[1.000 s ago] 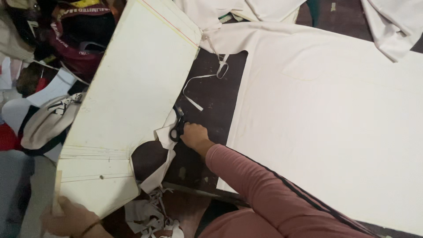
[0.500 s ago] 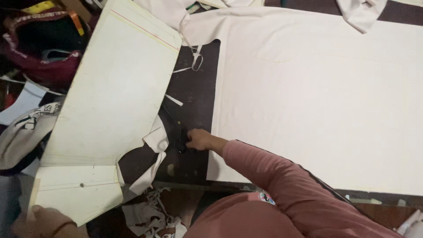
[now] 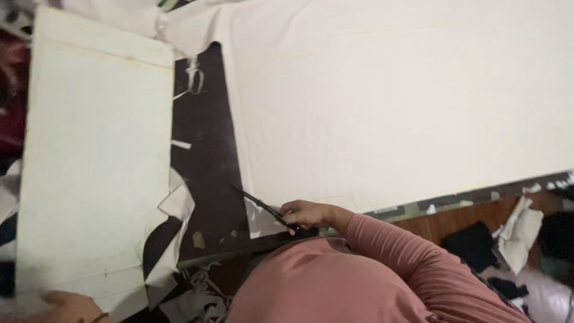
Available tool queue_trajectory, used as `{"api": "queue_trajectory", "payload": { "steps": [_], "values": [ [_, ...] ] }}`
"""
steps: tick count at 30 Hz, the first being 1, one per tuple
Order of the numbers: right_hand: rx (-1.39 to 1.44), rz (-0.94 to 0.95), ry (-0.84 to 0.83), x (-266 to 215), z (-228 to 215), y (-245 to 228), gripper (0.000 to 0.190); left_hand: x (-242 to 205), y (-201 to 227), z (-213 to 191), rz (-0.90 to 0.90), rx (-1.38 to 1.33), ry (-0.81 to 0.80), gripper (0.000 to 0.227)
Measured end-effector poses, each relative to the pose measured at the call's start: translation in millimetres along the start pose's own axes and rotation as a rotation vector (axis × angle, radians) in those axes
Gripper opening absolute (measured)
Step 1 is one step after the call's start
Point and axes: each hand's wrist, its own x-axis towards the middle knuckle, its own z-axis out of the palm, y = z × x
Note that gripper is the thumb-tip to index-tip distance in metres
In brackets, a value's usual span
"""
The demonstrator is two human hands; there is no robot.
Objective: The person lays out a large piece of white fabric on a table, places a paper pattern on top, and traces the pattern onto the fabric with a pencil. They then use scissors to cut the fabric along the traced lines.
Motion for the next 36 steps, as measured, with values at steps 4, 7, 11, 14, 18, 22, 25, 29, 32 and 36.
{"api": "queue_trajectory", "payload": {
  "steps": [4, 7, 11, 14, 18, 22, 25, 29, 32, 36],
  "values": [
    [0.245, -0.303, -0.120, -7, -12, 58, 0.021, 35, 163, -145, 0.300, -0.752, -0.714, 0.048],
    [-0.015, -0.461, 0.037, -38, -27, 82, 0.020, -29, 205, -85, 0.516, -0.756, -0.787, 0.068],
    [0.193, -0.501, 0.125, -86, -47, 131, 0.030, -46, 215, -64, 0.456, -0.602, -0.947, 0.065],
    [0.264, -0.591, 0.250, -120, -57, 188, 0.033, -66, 223, -72, 0.498, -0.578, -0.744, 0.066],
    [0.360, -0.432, 0.586, -179, -63, 247, 0.030, -125, 247, -126, 0.867, -0.724, -0.545, 0.048],
    [0.529, -0.377, 0.725, -244, -85, 321, 0.050, -215, 265, -213, 1.170, -0.936, -0.550, 0.043],
    [0.684, -0.232, 0.867, -276, -133, 417, 0.047, -269, 281, -263, 1.244, -0.750, -0.773, 0.052],
    [0.636, -0.126, 0.902, -332, -208, 493, 0.048, -329, 312, -332, 1.201, -0.875, -0.641, 0.050],
    [0.543, -0.145, 0.994, -359, -257, 527, 0.053, -364, 339, -374, 1.172, -0.715, -0.773, 0.054],
    [0.541, -0.133, 0.963, -382, -295, 535, 0.050, -392, 359, -398, 1.088, -0.575, -0.902, 0.060]
  ]
}}
